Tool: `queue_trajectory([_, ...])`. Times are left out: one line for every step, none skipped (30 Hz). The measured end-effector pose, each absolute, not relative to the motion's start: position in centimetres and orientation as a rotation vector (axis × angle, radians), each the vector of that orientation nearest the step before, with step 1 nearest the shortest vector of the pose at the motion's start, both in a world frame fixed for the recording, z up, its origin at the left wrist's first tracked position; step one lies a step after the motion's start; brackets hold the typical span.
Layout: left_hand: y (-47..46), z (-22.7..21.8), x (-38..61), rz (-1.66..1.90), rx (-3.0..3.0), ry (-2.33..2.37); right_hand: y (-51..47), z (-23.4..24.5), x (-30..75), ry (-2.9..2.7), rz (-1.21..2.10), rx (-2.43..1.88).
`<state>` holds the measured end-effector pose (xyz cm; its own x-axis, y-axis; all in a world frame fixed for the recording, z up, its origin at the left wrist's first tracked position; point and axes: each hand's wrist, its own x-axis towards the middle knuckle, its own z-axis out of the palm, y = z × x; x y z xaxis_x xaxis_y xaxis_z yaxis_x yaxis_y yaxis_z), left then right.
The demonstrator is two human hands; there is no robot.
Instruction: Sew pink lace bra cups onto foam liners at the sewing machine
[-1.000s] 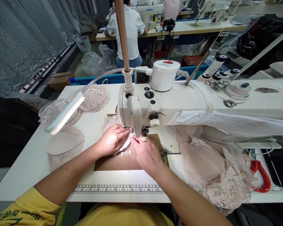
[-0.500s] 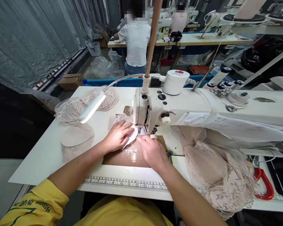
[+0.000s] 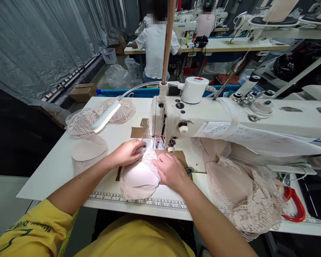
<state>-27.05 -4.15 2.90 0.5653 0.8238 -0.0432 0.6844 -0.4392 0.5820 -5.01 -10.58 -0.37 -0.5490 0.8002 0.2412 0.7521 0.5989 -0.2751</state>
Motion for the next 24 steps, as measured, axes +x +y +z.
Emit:
queue_trajectory([-3.8,3.0,-26.9,0.248,2.209,1.197,-10.6,-0.3,-5.0,-2.495,0.191,-1.282])
queue_trajectory([-3.5,3.1,-26.9,0.184,2.160,1.178,-10.6,-0.2,-5.0,-2.497,0.192,-1.299])
queue_trajectory([-3.3,3.2,-26.9,0.138,2.122,1.159,-10.6,-0.2,-5.0,-2.497,0.202,-1.305])
queue_trajectory([-3.1,3.3,-27.0,0.120,2.086,1.128,-10.6,-0.1,-5.0,-2.496,0.217,-1.306])
queue_trajectory([-3.0,3.4,-27.2,0.131,2.040,1.079,-10.6,0.0,-5.0,-2.495,0.234,-1.305])
queue_trajectory([-2.9,3.3,-27.4,0.163,1.972,1.010,-10.6,0.0,-4.9,-2.493,0.253,-1.306])
queue_trajectory([-2.8,3.2,-27.6,0.204,1.877,0.932,-10.5,0.1,-4.9,-2.490,0.268,-1.304])
queue_trajectory([-2.7,3.0,-27.9,0.245,1.769,0.861,-10.5,0.1,-4.9,-2.487,0.278,-1.300])
queue_trajectory([-2.6,2.9,-28.1,0.280,1.667,0.811,-10.5,0.1,-4.8,-2.484,0.286,-1.294])
queue_trajectory([-2.5,2.7,-28.4,0.306,1.587,0.792,-10.5,0.0,-4.8,-2.483,0.293,-1.289])
queue_trajectory([-2.4,2.7,-28.7,0.321,1.542,0.804,-10.5,0.0,-4.8,-2.484,0.299,-1.283])
queue_trajectory([-2.3,2.8,-29.1,0.338,1.522,0.835,-10.4,0.0,-4.7,-2.484,0.303,-1.278])
queue_trajectory([-2.2,3.0,-29.5,0.360,1.525,0.879,-10.4,-0.1,-4.7,-2.483,0.306,-1.277])
queue_trajectory([-2.3,3.3,-29.9,0.399,1.561,0.950,-10.5,-0.1,-4.7,-2.481,0.309,-1.280])
queue_trajectory([-2.4,3.8,-30.3,0.452,1.617,1.048,-10.5,-0.2,-4.6,-2.478,0.310,-1.283])
queue_trajectory([-2.7,4.4,-30.7,0.516,1.682,1.164,-10.5,-0.2,-4.6,-2.475,0.310,-1.283])
queue_trajectory([-3.1,4.9,-31.1,0.584,1.741,1.284,-10.5,-0.3,-4.6,-2.476,0.314,-1.285])
queue_trajectory([-3.6,5.5,-31.3,0.652,1.782,1.396,-10.5,-0.3,-4.6,-2.478,0.319,-1.286])
queue_trajectory([-4.3,5.9,-31.4,0.706,1.811,1.471,-10.5,-0.3,-4.6,-2.480,0.323,-1.287])
queue_trajectory([-5.1,6.1,-31.2,0.736,1.837,1.497,-10.5,-0.4,-4.6,-2.481,0.326,-1.288])
queue_trajectory([-5.9,6.2,-30.9,0.740,1.876,1.484,-10.5,-0.4,-4.6,-2.480,0.330,-1.289])
queue_trajectory([-6.7,6.0,-30.3,0.708,1.960,1.426,-10.6,-0.3,-4.6,-2.477,0.337,-1.284])
queue_trajectory([-7.4,5.6,-29.6,0.649,2.068,1.347,-10.6,-0.3,-4.6,-2.470,0.348,-1.275])
queue_trajectory([-7.9,5.0,-28.8,0.566,2.191,1.254,-10.6,-0.2,-4.5,-2.459,0.359,-1.267])
